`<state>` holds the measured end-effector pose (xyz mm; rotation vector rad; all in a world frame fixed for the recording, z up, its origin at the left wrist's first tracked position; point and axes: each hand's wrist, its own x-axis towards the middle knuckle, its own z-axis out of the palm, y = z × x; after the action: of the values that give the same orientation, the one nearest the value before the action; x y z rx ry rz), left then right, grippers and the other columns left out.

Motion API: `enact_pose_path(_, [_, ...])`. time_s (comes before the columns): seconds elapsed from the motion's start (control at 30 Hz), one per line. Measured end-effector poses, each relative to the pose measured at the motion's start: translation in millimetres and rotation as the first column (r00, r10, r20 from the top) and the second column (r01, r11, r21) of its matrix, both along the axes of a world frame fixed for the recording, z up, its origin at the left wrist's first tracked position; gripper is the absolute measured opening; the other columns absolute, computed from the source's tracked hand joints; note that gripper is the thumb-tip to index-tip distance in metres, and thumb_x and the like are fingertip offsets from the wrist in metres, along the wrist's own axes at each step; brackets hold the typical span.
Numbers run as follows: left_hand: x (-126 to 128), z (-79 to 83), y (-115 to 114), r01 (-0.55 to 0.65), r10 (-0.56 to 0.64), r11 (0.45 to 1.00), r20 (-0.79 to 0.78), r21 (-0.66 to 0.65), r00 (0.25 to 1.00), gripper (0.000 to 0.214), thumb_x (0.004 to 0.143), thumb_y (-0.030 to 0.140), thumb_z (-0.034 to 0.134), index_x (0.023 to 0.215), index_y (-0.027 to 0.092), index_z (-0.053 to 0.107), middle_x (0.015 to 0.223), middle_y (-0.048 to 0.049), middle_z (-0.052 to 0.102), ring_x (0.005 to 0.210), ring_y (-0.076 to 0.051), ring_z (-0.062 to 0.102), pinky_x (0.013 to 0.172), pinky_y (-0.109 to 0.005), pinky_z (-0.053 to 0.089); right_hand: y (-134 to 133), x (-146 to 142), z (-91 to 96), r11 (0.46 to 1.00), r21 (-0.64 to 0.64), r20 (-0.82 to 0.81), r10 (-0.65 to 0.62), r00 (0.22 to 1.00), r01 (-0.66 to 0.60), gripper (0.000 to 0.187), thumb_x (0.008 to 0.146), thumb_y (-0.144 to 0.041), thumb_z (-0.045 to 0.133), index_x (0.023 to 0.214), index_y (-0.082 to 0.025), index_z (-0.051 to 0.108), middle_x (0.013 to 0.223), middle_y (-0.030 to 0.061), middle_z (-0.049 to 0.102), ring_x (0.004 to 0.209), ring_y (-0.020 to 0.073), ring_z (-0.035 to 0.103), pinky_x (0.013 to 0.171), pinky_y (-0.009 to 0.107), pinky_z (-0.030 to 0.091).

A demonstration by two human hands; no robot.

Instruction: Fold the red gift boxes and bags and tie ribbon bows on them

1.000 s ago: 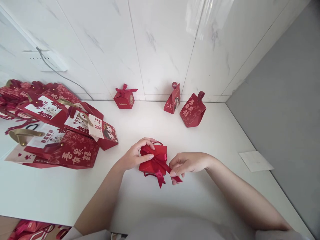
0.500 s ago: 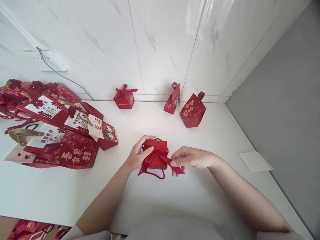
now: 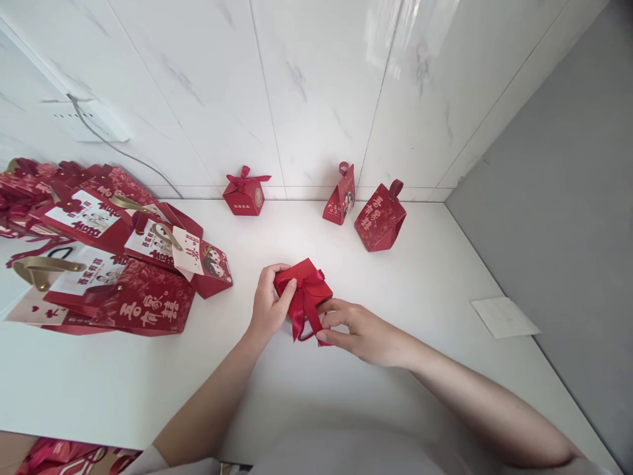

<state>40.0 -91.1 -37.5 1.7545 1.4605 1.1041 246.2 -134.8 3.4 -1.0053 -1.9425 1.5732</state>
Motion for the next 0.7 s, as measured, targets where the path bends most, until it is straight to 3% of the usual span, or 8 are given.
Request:
enact_pose_path(0.17, [5.5, -2.9, -3.2, 0.016, -0.013, 0.998, 0.053, -0.062, 0.999, 0.032, 0.086, 0.038, 0.056, 0.113, 0.024, 0.048, 0.112, -0.005, 0.059, 0.102, -0.02, 0.059, 0.093, -0.038, 0.046, 9.6, 3.2, -16.7, 0.996, -0.023, 0.066, 0.085, 0.994, -0.084, 0.022, 0.089, -0.033, 0.054, 0.081, -0.019, 0.068, 0.095, 0.0022, 0.063, 0.084, 0.0157, 0.058, 0.074, 0.026, 0.046])
enact_pose_path(0.3, [4.8, -3.3, -3.1, 0.042, -0.039, 0.996, 0.044, -0.073, 0.998, 0.037, 0.082, 0.037, 0.062, 0.113, 0.024, 0.049, 0.113, -0.0056, 0.059, 0.1, -0.021, 0.06, 0.091, -0.038, 0.048, 15.7, 4.7, -32.9, 0.982, -0.123, 0.158, 0.162, 0.974, -0.143, 0.026, 0.088, -0.038, 0.054, 0.081, -0.018, 0.07, 0.08, 0.0, 0.064, 0.064, 0.0128, 0.051, 0.058, 0.025, 0.039])
enact_pose_path(0.47, [4.5, -1.1, -7.3, 0.109, -0.108, 0.991, 0.018, -0.084, 0.994, 0.046, 0.078, 0.037, 0.065, 0.12, 0.026, 0.048, 0.123, -0.0084, 0.055, 0.111, -0.025, 0.057, 0.095, -0.041, 0.046, 19.9, -2.0, -51.7, 0.976, -0.159, 0.119, 0.166, 0.979, -0.146, 0.027, 0.085, -0.04, 0.057, 0.077, -0.017, 0.07, 0.078, 0.0011, 0.066, 0.07, 0.0152, 0.056, 0.063, 0.026, 0.042])
enact_pose_path(0.57, [3.2, 5.4, -9.7, 0.184, -0.184, 0.982, 0.002, -0.048, 0.983, 0.063, 0.075, 0.036, 0.07, 0.13, 0.027, 0.041, 0.139, -0.01, 0.042, 0.126, -0.028, 0.046, 0.104, -0.045, 0.04, 22.6, 0.8, -49.1, 0.976, -0.131, 0.114, 0.188, 0.976, -0.173, 0.023, 0.082, -0.039, 0.061, 0.086, -0.019, 0.07, 0.087, 0.001, 0.068, 0.079, 0.0171, 0.06, 0.068, 0.026, 0.044])
enact_pose_path(0.63, [-1.7, 11.0, -8.1, 0.275, -0.275, 0.96, -0.002, -0.044, 0.961, 0.076, 0.071, 0.037, 0.074, 0.136, 0.028, 0.035, 0.146, -0.0096, 0.034, 0.136, -0.029, 0.034, 0.11, -0.045, 0.034, 26.3, 11.0, -37.7, 0.96, -0.13, 0.17, 0.269, 0.948, -0.249, 0.027, 0.078, -0.041, 0.066, 0.094, -0.019, 0.07, 0.092, 0.0018, 0.069, 0.081, 0.0179, 0.062, 0.066, 0.025, 0.044])
enact_pose_path(0.7, [-10.8, 16.2, -3.2, 0.348, -0.348, 0.935, 0.006, -0.066, 0.937, 0.075, 0.074, 0.037, 0.072, 0.138, 0.029, 0.033, 0.148, -0.0085, 0.032, 0.141, -0.028, 0.026, 0.115, -0.045, 0.027, 30.9, 27.4, -19.9, 0.919, -0.202, 0.263, 0.383, 0.886, -0.337, 0.033, 0.079, -0.045, 0.066, 0.099, -0.019, 0.069, 0.082, 0.0022, 0.071, 0.071, 0.0175, 0.063, 0.06, 0.025, 0.042])
